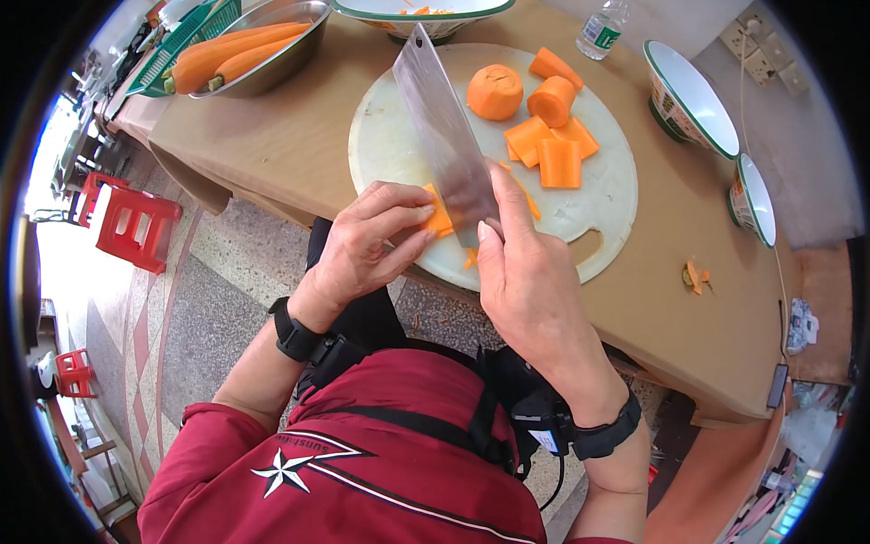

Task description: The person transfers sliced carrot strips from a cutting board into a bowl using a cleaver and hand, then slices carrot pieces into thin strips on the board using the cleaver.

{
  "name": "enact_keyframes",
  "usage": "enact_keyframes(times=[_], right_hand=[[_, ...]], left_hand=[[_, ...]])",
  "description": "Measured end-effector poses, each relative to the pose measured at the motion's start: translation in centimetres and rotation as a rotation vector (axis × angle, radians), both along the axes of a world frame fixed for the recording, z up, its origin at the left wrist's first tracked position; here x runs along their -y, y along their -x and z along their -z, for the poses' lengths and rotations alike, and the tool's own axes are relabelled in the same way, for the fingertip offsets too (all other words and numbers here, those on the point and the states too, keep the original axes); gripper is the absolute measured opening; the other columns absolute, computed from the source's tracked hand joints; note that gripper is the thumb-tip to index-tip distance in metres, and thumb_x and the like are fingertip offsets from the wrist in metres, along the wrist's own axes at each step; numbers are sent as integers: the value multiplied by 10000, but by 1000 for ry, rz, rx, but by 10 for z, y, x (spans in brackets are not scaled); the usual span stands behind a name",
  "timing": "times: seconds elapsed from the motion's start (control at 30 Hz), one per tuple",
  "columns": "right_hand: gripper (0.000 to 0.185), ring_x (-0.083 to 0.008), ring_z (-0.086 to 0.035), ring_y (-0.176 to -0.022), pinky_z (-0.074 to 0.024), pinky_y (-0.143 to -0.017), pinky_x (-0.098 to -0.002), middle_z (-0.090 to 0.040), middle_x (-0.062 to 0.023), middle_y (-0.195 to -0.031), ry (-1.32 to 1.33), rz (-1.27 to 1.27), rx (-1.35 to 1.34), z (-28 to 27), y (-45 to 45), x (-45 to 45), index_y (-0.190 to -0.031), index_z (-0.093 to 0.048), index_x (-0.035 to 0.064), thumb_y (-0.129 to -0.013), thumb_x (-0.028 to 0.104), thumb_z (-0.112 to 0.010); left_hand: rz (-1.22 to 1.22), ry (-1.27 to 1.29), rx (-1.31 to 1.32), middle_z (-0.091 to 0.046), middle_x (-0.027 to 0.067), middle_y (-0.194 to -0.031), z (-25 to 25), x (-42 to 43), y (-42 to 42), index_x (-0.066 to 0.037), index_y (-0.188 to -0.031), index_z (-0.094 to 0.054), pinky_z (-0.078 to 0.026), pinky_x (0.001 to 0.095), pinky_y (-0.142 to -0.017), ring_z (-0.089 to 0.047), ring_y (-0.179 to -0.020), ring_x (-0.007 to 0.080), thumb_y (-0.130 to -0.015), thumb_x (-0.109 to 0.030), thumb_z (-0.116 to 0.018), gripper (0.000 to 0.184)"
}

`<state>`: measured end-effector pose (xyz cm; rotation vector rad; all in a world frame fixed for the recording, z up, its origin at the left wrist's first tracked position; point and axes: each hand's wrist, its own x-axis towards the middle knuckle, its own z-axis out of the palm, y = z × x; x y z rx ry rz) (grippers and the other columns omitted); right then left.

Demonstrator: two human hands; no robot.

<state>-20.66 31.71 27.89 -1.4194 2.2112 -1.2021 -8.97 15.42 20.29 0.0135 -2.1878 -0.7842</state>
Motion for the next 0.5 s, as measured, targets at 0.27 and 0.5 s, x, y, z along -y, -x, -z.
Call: enact_keyframes(times=[0.27, 0.5], right_hand=[[492, -113, -472, -570, -419, -560, -289, -493, -59, -669, -19, -7, -28, 4, 0, 2, -1439, -378, 26, -959, 37, -482], [476, -180, -552, -572, -447, -579, -327, -547, -123, -668, -42, -10, -40, -2, 0, 6, -1413, -384, -3, -952, 52, -489]], left_hand=[[2, 0, -5, -651, 111, -1033, 0, 0, 0, 4, -923, -670, -529, 345, -790, -635, -923, 274, -753, -4, -754, 190], [3, 6, 6, -652, 110, -1032, 0, 0, 0, 2, -930, -673, -528, 346, -785, -633, -919, 273, -754, -10, -759, 196]])
